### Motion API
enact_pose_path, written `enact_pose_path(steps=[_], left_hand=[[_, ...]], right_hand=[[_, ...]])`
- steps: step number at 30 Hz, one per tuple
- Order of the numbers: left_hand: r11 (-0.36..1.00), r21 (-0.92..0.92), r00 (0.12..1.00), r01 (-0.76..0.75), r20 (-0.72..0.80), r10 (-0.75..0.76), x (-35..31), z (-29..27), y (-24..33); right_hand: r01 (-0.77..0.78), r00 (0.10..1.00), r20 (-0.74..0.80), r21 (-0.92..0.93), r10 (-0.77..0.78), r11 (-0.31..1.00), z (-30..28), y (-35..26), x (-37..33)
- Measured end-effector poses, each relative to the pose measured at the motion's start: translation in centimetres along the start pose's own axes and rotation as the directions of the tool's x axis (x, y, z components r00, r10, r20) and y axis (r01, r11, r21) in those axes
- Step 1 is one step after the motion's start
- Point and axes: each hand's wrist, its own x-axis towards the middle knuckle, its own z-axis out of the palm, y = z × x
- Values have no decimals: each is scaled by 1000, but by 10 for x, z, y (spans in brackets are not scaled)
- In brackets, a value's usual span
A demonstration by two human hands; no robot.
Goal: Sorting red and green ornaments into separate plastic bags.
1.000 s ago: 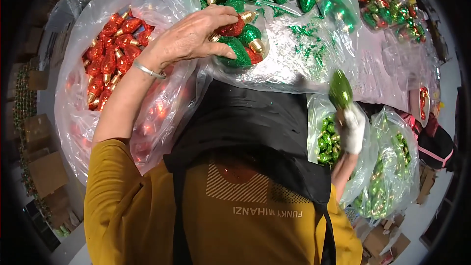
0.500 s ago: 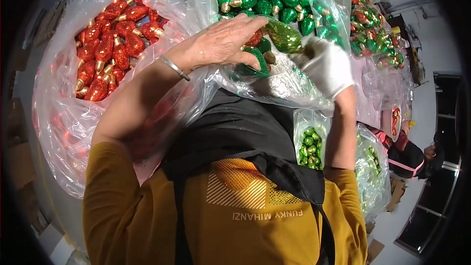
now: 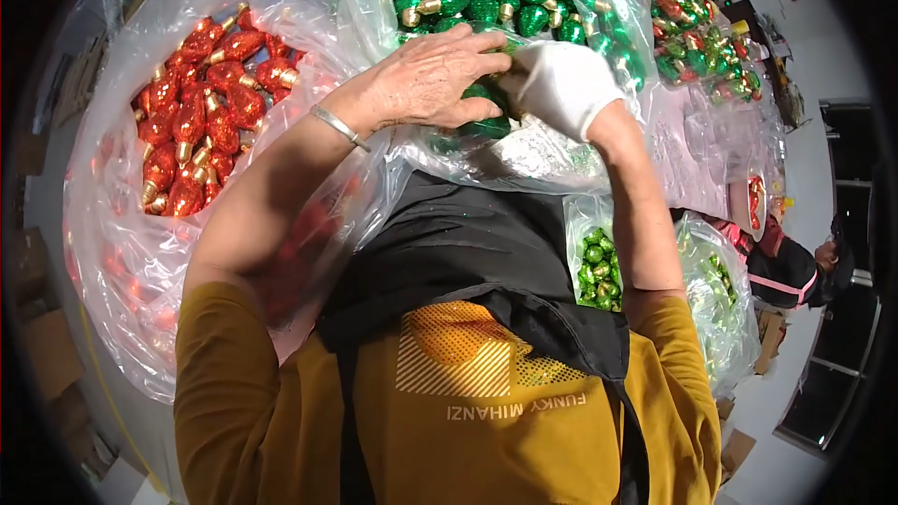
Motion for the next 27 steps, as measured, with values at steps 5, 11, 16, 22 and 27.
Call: enact_pose_path(steps=[5, 11, 16, 22, 27], left_hand=[[998, 62, 993, -26, -110, 32, -2, 1, 5], [998, -39, 999, 44, 16, -43, 12, -7, 26], [993, -85, 978, -86, -198, 68, 32, -2, 48], [987, -25, 930, -160, -338, 143, 38, -17, 50], [986, -166, 973, -24, -231, -15, 19, -1, 29]], right_hand=[[236, 966, -99, -57, -241, 970, -3, -1, -47], [195, 920, -384, 263, -82, 945, 74, 19, -56], [148, 939, -334, 168, -85, 975, 29, 40, -98], [-213, 799, -559, 81, 221, 974, -43, 136, -157], [-507, 696, -616, -57, 369, 860, -31, 275, -147]])
